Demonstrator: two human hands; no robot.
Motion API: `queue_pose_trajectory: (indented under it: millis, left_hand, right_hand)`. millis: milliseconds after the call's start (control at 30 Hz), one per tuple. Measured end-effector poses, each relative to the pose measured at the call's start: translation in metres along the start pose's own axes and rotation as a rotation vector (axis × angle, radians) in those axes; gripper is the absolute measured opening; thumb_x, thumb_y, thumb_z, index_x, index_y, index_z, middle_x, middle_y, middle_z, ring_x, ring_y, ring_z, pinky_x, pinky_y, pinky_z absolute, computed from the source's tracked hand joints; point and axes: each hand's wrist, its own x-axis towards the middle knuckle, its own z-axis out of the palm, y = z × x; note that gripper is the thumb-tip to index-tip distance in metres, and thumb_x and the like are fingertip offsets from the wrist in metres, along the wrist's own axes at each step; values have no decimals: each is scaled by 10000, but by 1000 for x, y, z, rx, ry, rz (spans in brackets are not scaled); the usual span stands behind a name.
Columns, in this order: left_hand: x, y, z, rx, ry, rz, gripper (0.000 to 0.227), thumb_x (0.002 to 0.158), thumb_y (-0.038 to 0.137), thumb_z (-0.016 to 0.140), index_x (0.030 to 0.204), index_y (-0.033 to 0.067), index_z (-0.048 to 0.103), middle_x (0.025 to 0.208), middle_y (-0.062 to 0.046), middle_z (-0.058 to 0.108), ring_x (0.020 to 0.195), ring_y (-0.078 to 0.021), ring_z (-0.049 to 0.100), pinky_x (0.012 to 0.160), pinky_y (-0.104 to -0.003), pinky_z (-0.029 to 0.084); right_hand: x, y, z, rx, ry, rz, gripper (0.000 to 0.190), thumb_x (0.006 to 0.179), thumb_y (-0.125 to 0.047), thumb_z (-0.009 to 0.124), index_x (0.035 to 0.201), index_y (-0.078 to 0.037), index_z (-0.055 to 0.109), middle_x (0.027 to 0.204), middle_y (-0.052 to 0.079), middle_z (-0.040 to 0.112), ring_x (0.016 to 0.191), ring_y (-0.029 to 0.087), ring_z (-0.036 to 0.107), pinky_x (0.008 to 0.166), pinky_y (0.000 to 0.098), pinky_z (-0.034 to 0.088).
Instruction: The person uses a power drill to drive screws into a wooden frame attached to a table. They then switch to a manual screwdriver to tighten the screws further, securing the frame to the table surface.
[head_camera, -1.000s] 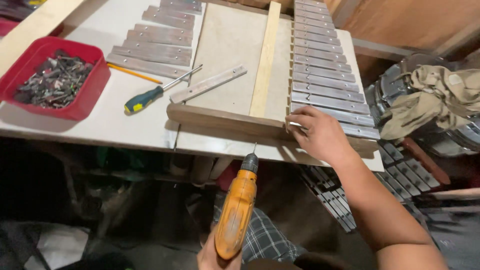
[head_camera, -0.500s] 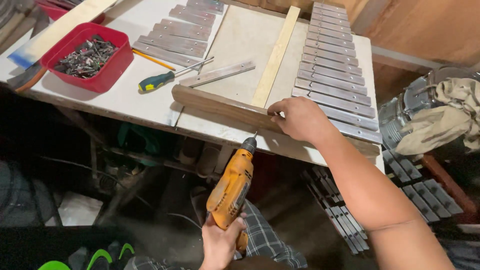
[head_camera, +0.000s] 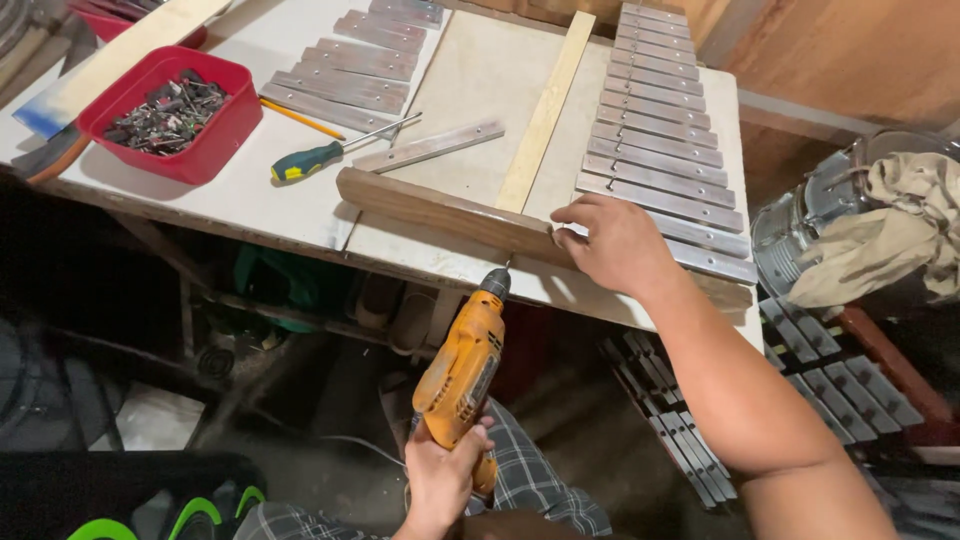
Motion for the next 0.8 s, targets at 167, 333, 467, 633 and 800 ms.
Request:
queue_pose_trajectory:
  millis: [167,333,467,633,800]
  left_hand:
    - [13,-20,9,-226,-64,120,344,783,13,735,1104,-108,750,974,-206,810,838,-264,788,625,-362,677]
    - [16,-34,14,-422,-93,171,390,791,-19,700,1159,-149,692,1000,-281,782,792,-311,758,574,-392,649]
    - [4,-17,17,-394,-66,98,391,808,-29,673,1184,-134,697,1007,-262,779,810,-300,749,599,-389,643]
    - [1,-10,16,-153,-44,133,317,784,32,722,1073,-90,767,971,-179,821,833,-239,792,628,-341,678]
    - [2,-11,17,-180,5,122,322,783,-7,731,1089,-104,760,982,-202,830,865,-251,800,629,-343,668]
  right_hand:
    - [15,-15,-8,-7,-144,17,315,1001,-322,597,1240,-171,736,1213,20,727,1094,293,668,925,458,522]
    - [27,-24,-10,-4,-277,103,324,995,-348,571,1238,-220,743,1216,63,738,1127,338,655,957,478,495]
    - [32,-24,-11,12,-308,132,285,958,-322,617,1194,-240,754,1127,-11,783,1057,306,678,936,437,506]
    - [31,-23,-9,-2,-346,167,284,956,-358,634,1220,-266,687,1132,40,762,1086,325,652,921,450,500]
    - [9,-12,-10,156,-45,127,351,943,-317,649,1246,-166,742,1135,57,713,1082,297,647,935,445,476]
